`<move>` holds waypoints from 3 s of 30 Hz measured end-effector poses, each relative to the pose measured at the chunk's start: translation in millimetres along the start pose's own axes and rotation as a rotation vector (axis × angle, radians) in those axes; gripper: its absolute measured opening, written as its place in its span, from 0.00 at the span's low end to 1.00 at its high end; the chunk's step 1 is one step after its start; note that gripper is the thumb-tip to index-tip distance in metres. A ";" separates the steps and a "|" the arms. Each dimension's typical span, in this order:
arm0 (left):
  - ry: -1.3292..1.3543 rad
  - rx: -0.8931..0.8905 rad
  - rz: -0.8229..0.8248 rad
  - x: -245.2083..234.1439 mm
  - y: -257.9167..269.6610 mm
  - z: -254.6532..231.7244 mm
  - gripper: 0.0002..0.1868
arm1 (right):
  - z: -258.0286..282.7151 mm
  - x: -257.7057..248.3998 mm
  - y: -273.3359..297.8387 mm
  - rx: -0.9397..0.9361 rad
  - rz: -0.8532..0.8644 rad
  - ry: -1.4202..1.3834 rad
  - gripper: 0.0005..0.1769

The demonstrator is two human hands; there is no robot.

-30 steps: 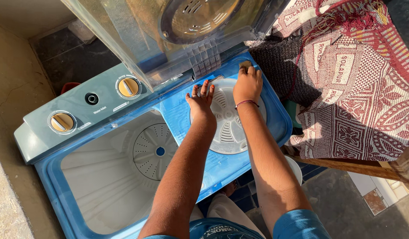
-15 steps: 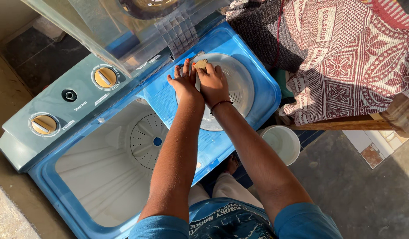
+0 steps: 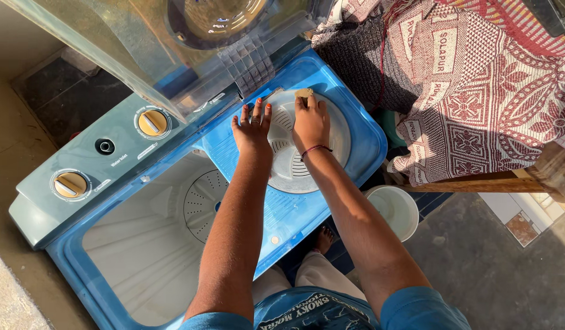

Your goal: The person cleans the top surface and the interior tubs of a small washing machine with a sponge, wiping the control panel, the lids, and the inner walls.

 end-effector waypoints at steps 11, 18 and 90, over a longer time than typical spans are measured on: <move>-0.003 -0.102 -0.081 21.5 -46.3 -11.7 0.61 | 55.0 -45.2 63.4 -0.169 0.055 -0.182 0.21; -0.004 -0.124 -0.250 3.3 -16.3 1.7 0.64 | 64.3 -39.1 61.5 -0.263 0.013 -0.092 0.23; 0.239 -0.089 0.001 34.8 12.3 37.0 0.76 | 56.5 -24.3 -35.0 -0.162 0.044 0.070 0.17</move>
Point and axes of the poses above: each hand's wrist, its own y-axis away from the middle knuckle, its own x-axis out of the palm, z = x × y, the point moved 9 cm from there along -y, towards the middle knuckle, and after that the axes turned 4 degrees about -x, right-handed, at the moved point
